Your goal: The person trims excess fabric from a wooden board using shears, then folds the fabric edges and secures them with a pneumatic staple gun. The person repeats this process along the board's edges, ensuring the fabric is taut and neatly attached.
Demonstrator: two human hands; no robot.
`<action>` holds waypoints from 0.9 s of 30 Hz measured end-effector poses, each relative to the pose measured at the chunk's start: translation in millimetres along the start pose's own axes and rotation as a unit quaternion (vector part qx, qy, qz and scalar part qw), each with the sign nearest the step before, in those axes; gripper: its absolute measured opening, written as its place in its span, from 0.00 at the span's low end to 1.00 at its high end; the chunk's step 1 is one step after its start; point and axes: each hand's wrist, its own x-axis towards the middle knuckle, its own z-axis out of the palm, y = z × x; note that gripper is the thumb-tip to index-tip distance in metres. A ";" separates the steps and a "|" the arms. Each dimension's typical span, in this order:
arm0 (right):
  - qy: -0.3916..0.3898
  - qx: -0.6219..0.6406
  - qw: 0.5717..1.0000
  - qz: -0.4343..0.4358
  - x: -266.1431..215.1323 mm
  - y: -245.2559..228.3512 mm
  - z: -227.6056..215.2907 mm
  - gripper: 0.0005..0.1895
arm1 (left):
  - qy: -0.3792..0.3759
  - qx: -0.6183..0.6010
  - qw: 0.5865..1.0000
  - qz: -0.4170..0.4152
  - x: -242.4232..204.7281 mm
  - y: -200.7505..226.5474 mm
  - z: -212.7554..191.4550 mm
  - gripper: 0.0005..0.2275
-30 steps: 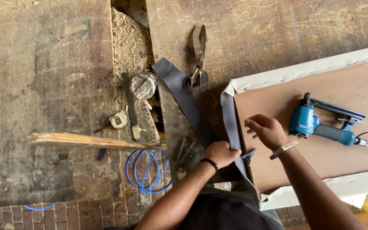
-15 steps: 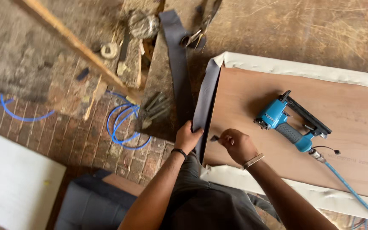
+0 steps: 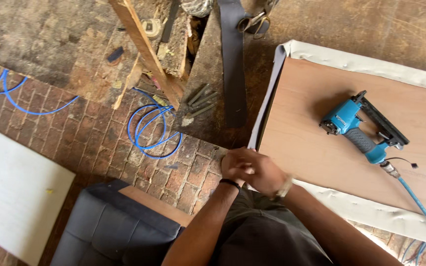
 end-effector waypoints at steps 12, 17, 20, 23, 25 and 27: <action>0.169 -0.063 0.979 0.096 -113.9 149.0 -42.3 0.16 | 0.046 0.485 0.843 0.230 -96.9 9.3 0.5 0.18; 0.296 -0.383 0.874 -0.045 -171.0 167.6 -53.4 0.19 | 0.160 0.346 0.913 0.146 -187.3 -55.4 6.0 0.12; 0.312 -0.456 0.825 -0.114 -201.7 185.8 -61.0 0.26 | 0.209 0.335 0.911 0.121 -239.7 -84.2 16.0 0.11; 0.276 -0.402 0.865 -0.121 -223.6 209.0 -67.1 0.30 | 0.233 0.344 0.907 0.067 -275.6 -99.1 24.7 0.11; 0.280 -0.393 0.870 -0.104 -234.3 225.3 -71.7 0.32 | 0.237 0.338 0.910 0.041 -286.4 -103.5 29.3 0.10; 0.255 -0.365 0.892 -0.079 -242.0 236.9 -81.3 0.30 | 0.232 0.327 0.916 0.033 -282.7 -101.6 28.7 0.10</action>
